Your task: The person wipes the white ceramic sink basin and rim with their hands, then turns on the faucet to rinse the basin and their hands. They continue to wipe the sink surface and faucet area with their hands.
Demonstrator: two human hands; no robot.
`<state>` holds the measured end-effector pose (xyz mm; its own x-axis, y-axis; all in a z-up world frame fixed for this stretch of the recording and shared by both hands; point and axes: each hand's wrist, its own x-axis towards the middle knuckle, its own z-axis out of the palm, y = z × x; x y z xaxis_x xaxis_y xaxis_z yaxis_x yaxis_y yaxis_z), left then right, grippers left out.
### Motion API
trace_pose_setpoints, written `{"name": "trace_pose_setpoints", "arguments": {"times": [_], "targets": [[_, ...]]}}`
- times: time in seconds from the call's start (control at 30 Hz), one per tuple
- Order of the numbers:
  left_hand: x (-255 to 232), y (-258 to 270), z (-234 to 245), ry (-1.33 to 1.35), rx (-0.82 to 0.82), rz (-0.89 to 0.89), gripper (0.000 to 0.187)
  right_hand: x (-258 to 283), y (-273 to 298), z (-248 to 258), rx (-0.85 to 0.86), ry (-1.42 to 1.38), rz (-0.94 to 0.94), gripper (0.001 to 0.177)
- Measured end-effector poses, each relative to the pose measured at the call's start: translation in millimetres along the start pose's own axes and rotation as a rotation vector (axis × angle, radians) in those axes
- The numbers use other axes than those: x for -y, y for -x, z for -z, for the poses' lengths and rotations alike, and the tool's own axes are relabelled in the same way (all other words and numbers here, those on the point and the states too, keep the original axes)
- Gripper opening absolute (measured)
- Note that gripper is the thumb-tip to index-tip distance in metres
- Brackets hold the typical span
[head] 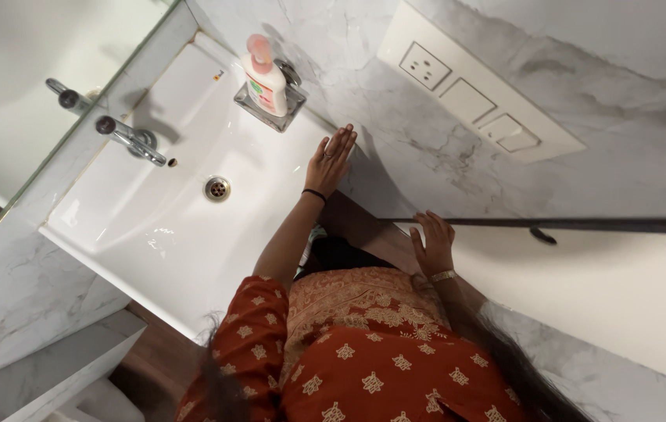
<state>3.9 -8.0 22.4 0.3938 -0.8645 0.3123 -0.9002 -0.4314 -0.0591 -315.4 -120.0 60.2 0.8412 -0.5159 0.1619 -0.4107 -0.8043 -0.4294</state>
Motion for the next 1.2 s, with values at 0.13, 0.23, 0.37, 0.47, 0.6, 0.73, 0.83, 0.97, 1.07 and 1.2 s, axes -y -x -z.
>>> {"name": "trace_pose_setpoints", "arguments": {"times": [0.13, 0.23, 0.37, 0.47, 0.6, 0.73, 0.83, 0.97, 1.07, 1.2], "targets": [[9, -10, 45, 0.148, -0.286, 0.138, 0.061, 3, -15, -7, 0.057, -0.013, 0.044, 0.042], [25, 6, 72, 0.433, -0.430, 0.335, 0.036, 6, -37, -18, 0.100, -0.054, 0.148, 0.040], [81, 94, 75, 0.538, -0.376, 0.749, 0.016, 16, -70, -40, 0.170, -0.107, 0.288, 0.039], [126, 161, 45, 0.489, -0.203, 1.055, 0.036, 28, -94, -60, 0.185, -0.052, 0.383, 0.040], [148, 214, -6, 0.064, -0.091, 1.022, 0.079, 41, -115, -79, 0.233, -0.080, 0.475, 0.040], [158, 223, -28, 0.483, 0.005, 1.250, 0.059, 54, -140, -90, 0.212, -0.100, 0.534, 0.038], [163, 219, -21, 0.346, -0.044, 1.252, 0.025, 62, -151, -85, 0.198, -0.113, 0.525, 0.036], [168, 202, 9, 0.477, 0.183, 1.296, 0.048, 75, -161, -80, 0.206, -0.153, 0.543, 0.034], [158, 201, 37, 0.503, 0.402, 1.320, 0.079, 83, -166, -83, 0.161, -0.077, 0.567, 0.034], [143, 217, 58, 0.274, 0.193, 1.213, 0.078, 82, -169, -89, 0.142, -0.144, 0.535, 0.033]]}}
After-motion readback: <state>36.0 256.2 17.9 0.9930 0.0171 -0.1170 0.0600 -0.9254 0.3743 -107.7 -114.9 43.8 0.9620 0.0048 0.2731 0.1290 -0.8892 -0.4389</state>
